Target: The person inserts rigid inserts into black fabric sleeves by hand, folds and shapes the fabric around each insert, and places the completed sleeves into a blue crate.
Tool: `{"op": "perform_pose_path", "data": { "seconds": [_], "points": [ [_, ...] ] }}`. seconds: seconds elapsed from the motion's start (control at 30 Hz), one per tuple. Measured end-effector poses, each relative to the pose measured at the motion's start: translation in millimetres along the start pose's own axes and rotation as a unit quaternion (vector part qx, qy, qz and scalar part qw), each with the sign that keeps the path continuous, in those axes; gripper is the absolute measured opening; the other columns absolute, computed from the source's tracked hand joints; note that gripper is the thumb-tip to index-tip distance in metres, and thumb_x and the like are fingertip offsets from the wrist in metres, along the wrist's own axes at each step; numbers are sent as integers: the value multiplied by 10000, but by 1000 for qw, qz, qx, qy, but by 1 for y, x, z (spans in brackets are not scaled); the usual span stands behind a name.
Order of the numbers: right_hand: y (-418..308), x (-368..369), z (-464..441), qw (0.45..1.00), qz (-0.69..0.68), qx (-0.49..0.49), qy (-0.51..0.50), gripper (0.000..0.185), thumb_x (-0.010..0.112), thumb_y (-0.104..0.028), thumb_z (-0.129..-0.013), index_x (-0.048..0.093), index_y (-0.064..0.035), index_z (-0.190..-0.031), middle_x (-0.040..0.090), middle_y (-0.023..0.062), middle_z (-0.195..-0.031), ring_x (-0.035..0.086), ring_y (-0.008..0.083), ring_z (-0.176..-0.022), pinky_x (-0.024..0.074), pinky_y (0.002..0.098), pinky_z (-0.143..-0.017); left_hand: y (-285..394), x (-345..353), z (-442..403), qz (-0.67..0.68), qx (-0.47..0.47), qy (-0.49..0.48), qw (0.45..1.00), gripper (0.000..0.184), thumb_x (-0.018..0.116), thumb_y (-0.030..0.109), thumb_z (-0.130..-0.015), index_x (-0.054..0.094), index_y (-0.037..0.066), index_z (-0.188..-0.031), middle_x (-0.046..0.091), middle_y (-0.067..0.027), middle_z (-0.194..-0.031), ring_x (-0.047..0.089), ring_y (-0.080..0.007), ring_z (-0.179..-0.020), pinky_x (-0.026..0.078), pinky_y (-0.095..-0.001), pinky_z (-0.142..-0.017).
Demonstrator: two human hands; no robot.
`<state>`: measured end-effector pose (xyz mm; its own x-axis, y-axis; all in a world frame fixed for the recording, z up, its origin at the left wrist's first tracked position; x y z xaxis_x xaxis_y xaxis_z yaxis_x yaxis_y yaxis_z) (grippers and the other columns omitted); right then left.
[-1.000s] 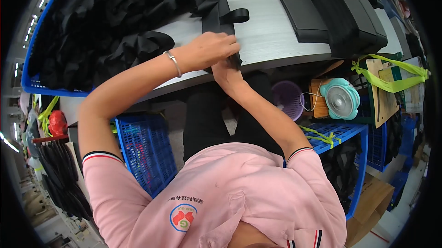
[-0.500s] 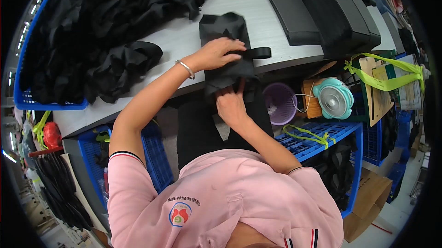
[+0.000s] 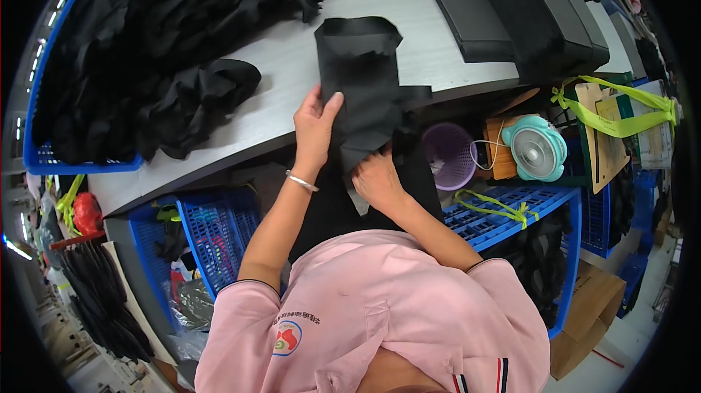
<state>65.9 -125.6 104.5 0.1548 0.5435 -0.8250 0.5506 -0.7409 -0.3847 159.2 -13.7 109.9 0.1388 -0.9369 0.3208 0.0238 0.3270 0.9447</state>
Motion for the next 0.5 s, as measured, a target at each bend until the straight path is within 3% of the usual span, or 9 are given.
{"op": "perform_pose_path", "data": {
  "seconds": [0.03,0.1,0.2,0.27,0.33,0.4,0.43,0.5],
  "points": [
    [0,4,4,996,-59,19,-57,225,622,-86,-793,657,10,-993,638,142,-916,608,294,-987,389,575,-990,-9,0,8,73,-83,-54,992,331,601,169,-989,601,-64,-1225,671,-49,-1126,613,-86,-958,500,-244,-840],
    [-5,4,15,968,-176,64,-167,200,622,-69,-813,658,12,-993,646,145,-893,651,298,-867,516,459,-867,-11,-4,16,18,-108,-84,990,303,587,177,-997,629,-53,-1190,684,-41,-1080,616,-82,-929,498,-237,-821],
    [-21,-65,10,964,-250,35,-90,138,648,-56,-841,667,-14,-971,669,138,-911,670,331,-762,568,343,-660,-13,-7,28,-49,-114,-112,986,278,589,176,-995,656,-37,-1161,692,-29,-1028,608,-61,-894,495,-225,-787],
    [-9,-107,13,959,-267,68,60,285,678,-15,-822,663,-36,-1105,687,121,-1077,692,295,-893,571,350,-679,-10,-7,35,-73,-103,-124,984,275,589,178,-996,662,-33,-1155,694,-22,-1012,607,-56,-882,496,-224,-782],
    [5,-149,10,966,-166,115,162,352,682,4,-805,648,-39,-1153,672,118,-1126,694,281,-878,574,350,-675,-3,-2,44,-66,-134,-154,977,282,590,181,-996,663,-35,-1160,696,-17,-1000,611,-56,-869,498,-218,-769],
    [15,-162,3,981,-72,145,106,405,686,10,-802,626,-47,-1198,652,121,-1177,695,277,-879,569,364,-666,0,4,54,-74,-151,-175,970,283,592,182,-995,664,-34,-1162,698,-19,-991,615,-58,-869,499,-216,-767],
    [24,-159,4,982,-77,151,88,324,705,-46,-818,660,-46,-1139,681,119,-1111,704,257,-783,557,343,-626,-2,4,59,-89,-173,-196,961,265,594,189,-994,680,-20,-1132,690,1,-942,594,-44,-848,484,-207,-746],
    [37,-137,13,958,-231,167,-29,275,720,-38,-816,689,-38,-1088,703,107,-1033,663,168,-643,509,277,-556,10,4,64,-174,-132,-224,950,244,600,178,-982,688,-13,-1106,679,17,-915,576,-41,-830,473,-206,-733]
  ]
}}
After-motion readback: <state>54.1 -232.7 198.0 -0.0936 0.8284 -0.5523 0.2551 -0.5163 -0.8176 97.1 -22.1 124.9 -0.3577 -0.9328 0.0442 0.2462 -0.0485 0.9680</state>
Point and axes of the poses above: each hand's wrist, its own z-axis away from the middle knuckle, its own x-axis out of the palm, y = z × x, the point moved 8 cm from there along -z, towards the middle knuckle
